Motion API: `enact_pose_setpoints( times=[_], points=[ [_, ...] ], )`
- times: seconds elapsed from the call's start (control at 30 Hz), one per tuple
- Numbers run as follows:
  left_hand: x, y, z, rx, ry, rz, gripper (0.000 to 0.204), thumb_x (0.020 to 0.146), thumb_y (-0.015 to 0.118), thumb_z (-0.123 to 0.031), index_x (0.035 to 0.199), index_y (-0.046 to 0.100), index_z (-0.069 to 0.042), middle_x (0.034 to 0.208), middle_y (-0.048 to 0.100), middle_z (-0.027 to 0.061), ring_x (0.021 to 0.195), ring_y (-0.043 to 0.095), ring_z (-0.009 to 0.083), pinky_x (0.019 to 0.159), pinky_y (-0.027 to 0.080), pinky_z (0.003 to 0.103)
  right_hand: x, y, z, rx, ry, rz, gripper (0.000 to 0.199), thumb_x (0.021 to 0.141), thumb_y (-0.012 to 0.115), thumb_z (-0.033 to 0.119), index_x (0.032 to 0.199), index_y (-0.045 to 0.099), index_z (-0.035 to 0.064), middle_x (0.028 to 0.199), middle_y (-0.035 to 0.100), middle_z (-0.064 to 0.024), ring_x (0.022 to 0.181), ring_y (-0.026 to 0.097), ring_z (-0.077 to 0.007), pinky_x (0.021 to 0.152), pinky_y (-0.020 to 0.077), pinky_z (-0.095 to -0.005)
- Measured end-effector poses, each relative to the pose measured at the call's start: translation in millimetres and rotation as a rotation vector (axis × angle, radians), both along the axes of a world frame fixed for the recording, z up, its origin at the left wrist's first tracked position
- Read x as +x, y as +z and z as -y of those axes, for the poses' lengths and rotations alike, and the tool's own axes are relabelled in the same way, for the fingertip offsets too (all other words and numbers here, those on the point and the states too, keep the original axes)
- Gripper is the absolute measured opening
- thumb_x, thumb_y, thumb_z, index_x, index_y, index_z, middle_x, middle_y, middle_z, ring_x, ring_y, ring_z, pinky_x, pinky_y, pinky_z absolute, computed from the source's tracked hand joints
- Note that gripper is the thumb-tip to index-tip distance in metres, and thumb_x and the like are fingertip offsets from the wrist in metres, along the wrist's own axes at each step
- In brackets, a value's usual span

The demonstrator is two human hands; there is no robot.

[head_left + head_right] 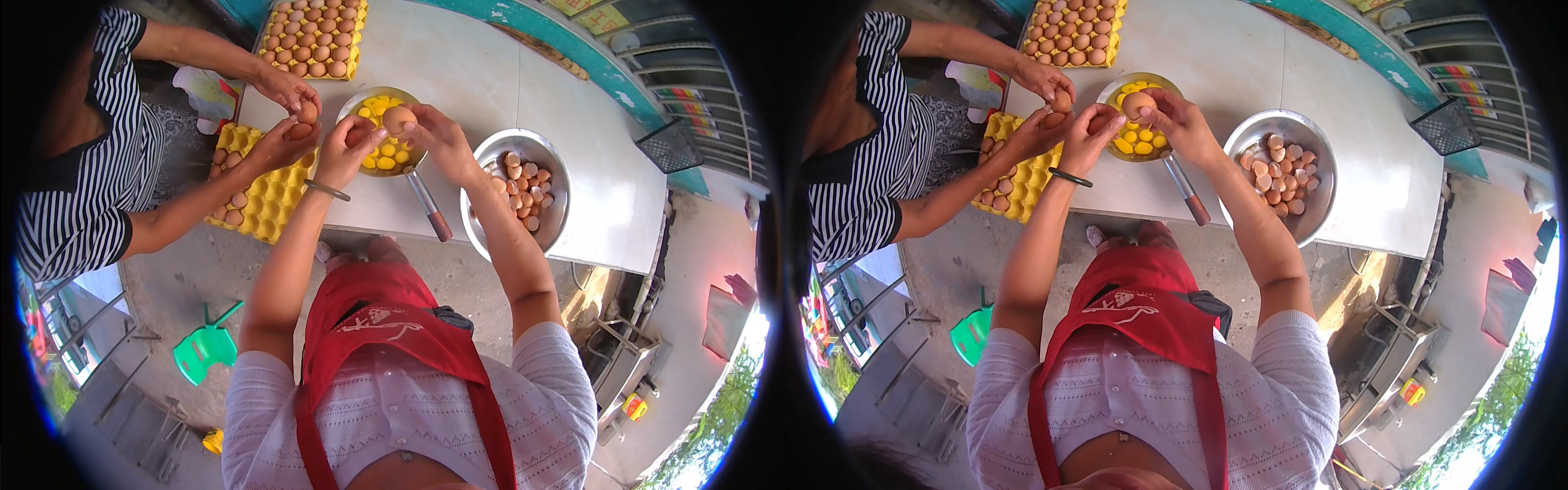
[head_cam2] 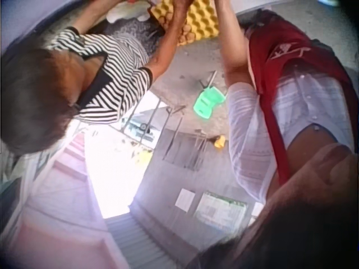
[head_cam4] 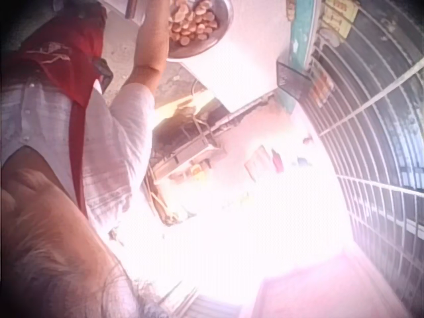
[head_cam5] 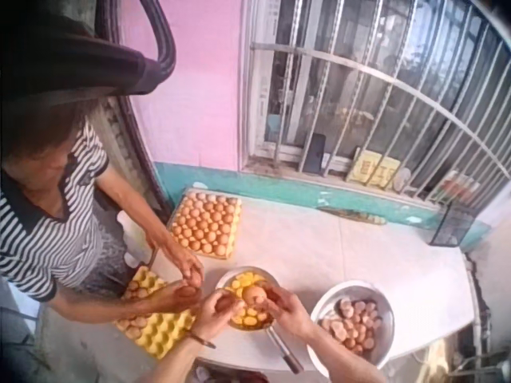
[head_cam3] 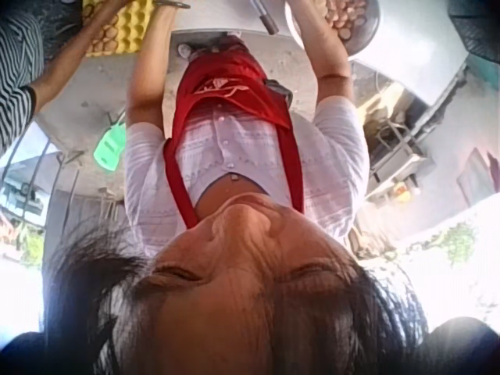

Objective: The person cracks eggs from yellow trays into a metal pan, separating the yolks from the whites. A second person assists by cracking eggs into the same pan. The shells are discarded into a separate metal bowl. The task continues until the pan is filled with egg yolks.

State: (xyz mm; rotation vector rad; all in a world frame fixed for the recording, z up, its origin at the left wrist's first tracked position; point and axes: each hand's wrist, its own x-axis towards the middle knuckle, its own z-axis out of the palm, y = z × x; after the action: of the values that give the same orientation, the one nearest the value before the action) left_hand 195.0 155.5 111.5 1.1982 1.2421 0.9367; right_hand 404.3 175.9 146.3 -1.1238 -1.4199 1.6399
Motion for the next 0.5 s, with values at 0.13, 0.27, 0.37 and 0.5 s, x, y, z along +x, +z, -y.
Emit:
enact_pose_setpoints(
  times=[0.13, 0.27, 0.37, 0.5],
  points=[
    [10.6, 13.7, -18.9, 0.505, -0.099, -0.362, 0.048, 0.081, 0.075, -0.016, 0.126, 0.060, -0.012, 0.101, 0.068, 0.0086, 0.092, 0.068, 0.0226, 0.078, 0.054, 0.032, 16.1, -14.2, -24.3, -0.009, 0.171, 0.090, 0.049, 0.098, 0.061, 0.031, 0.133, 0.053, -0.0031, 0.110, 0.066, -0.0091, 0.094, 0.061, -0.0138, 0.085, 0.0499, -0.0290],
    [12.4, 25.3, -24.5, 0.666, -0.217, -0.592, 0.053, 0.078, 0.073, -0.013, 0.128, 0.060, -0.016, 0.106, 0.067, 0.0071, 0.095, 0.066, 0.0258, 0.080, 0.054, 0.035, 27.5, -22.8, -37.8, -0.006, 0.293, 0.125, 0.050, 0.098, 0.060, 0.030, 0.135, 0.053, -0.0030, 0.111, 0.066, -0.0078, 0.095, 0.060, -0.0139, 0.088, 0.0492, -0.0300],
    [12.2, 16.8, -24.7, 0.716, -0.227, -0.668, 0.052, 0.077, 0.072, -0.013, 0.128, 0.060, -0.017, 0.106, 0.068, 0.0060, 0.094, 0.066, 0.0243, 0.080, 0.053, 0.035, 29.4, -27.1, -39.9, -0.055, 0.299, 0.083, 0.049, 0.098, 0.062, 0.026, 0.137, 0.052, -0.0019, 0.114, 0.066, -0.0079, 0.095, 0.060, -0.0134, 0.089, 0.0486, -0.0299],
    [11.9, 21.2, -27.7, 0.818, -0.245, -0.768, 0.052, 0.075, 0.073, -0.013, 0.125, 0.062, -0.017, 0.104, 0.068, 0.0043, 0.093, 0.066, 0.0232, 0.078, 0.054, 0.035, 36.2, -40.5, -40.7, 0.060, 0.303, 0.172, 0.044, 0.094, 0.065, 0.014, 0.135, 0.055, 0.0025, 0.112, 0.065, -0.0069, 0.096, 0.059, -0.0148, 0.089, 0.0484, -0.0302]
  ],
)
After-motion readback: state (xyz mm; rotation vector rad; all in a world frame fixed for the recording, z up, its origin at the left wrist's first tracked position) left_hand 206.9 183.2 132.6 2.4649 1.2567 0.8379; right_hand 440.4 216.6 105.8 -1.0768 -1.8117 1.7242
